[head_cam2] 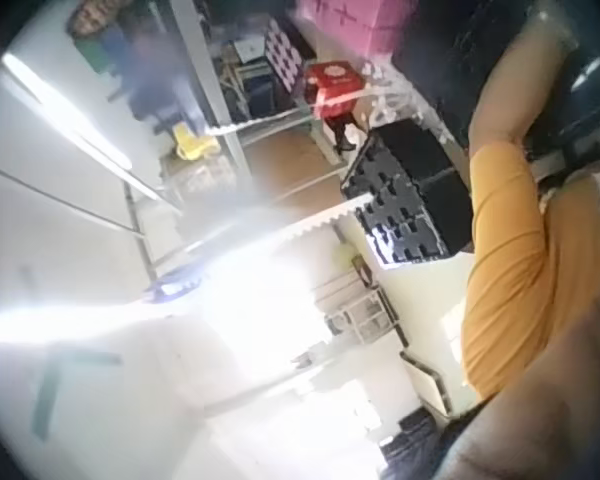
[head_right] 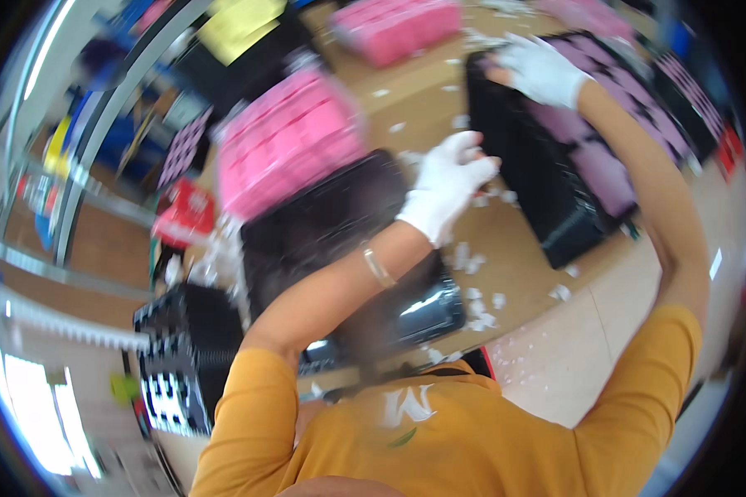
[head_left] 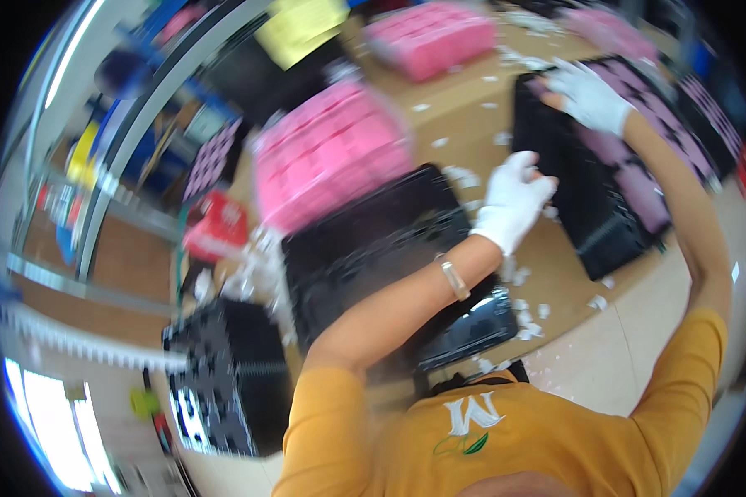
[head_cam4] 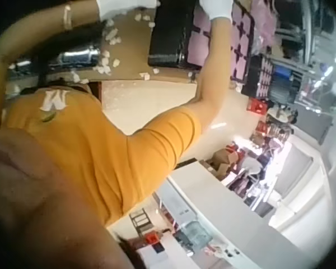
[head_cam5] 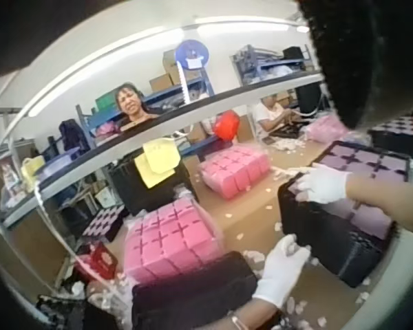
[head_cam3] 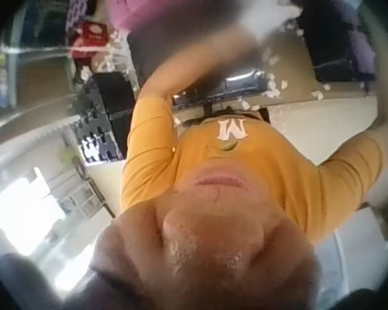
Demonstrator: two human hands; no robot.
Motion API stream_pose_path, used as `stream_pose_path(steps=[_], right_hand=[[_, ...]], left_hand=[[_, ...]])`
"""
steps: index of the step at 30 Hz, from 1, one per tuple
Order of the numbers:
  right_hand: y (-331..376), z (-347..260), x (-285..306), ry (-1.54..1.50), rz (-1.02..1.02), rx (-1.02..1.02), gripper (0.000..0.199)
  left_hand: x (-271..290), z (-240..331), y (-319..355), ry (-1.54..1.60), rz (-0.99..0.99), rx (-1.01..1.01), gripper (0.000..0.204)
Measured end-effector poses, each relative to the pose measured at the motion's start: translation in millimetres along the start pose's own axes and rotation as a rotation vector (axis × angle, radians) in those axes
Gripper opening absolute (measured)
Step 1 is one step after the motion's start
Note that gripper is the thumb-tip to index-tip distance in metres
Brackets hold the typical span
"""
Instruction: The person places pink foam inserts into black plastic trays and secures them with white plastic fasteners. They repeat this process for multiple trays, stacking the completed units on the table.
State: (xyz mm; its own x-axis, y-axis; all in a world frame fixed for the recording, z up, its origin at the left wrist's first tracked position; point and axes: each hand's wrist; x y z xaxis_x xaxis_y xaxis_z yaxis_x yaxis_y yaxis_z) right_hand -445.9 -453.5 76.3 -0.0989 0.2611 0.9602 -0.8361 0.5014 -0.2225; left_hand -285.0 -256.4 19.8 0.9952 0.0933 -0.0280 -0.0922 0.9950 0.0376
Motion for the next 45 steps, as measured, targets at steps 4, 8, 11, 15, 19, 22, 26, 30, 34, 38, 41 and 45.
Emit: stream_pose_path(steps=[4, 8, 11, 15, 19, 22, 26, 30, 34, 38, 41, 45], right_hand=[[-2, -16, 6, 0.173, -0.069, -0.048, 0.033], [-25, -49, 31, 0.278, 0.102, -0.081, 0.038], [-64, -107, 50, -0.114, 0.274, 0.006, 0.043], [-126, -119, 70, -0.77, 0.535, -0.109, 0.046], [-147, -135, 106, -0.851, 0.639, -0.007, 0.039], [-157, -176, 108, -1.068, 0.562, 0.116, 0.037], [-164, -244, 116, -0.888, 0.544, 0.326, 0.031], [-177, -293, 119, -0.989, 0.52, 0.397, 0.03], [-207, -335, 112, -1.261, 0.402, 0.354, 0.031], [-239, -374, 103, -1.382, 0.483, 0.428, 0.029], [-254, -390, 130, -0.7, 1.118, 0.526, 0.026], [-303, -393, 210, -0.428, 1.353, 0.674, 0.023]], left_hand=[[76, 16, 37, -0.232, 0.185, -0.269, 0.041], [208, 43, 66, -0.472, 0.892, -0.637, 0.029], [314, 61, 83, -0.443, 1.152, -0.632, 0.038], [337, 98, 88, -0.188, 1.168, -0.921, 0.043], [393, 113, 112, -0.442, 1.691, -1.0, 0.046], [447, 108, 141, -0.082, 1.308, -0.54, 0.066], [474, 105, 171, -0.11, 0.981, -0.456, 0.071], [453, 91, 181, 0.085, 0.883, -0.539, 0.029], [452, 87, 192, 0.396, 0.796, -0.542, 0.035], [454, 89, 181, 0.402, 0.79, -0.644, 0.027], [454, 74, 182, 0.471, 0.789, -0.721, 0.019], [415, 77, 198, 0.345, 0.955, -0.753, 0.014]])
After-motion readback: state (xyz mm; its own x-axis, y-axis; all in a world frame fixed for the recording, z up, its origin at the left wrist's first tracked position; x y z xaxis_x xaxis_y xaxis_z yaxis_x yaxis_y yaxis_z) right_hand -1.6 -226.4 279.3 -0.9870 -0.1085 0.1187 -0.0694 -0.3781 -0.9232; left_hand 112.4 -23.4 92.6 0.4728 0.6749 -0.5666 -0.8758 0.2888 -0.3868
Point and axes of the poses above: each hand's wrist, its own y-axis away from the middle knuckle, its own x-axis out of the back of the hand, z = x × y
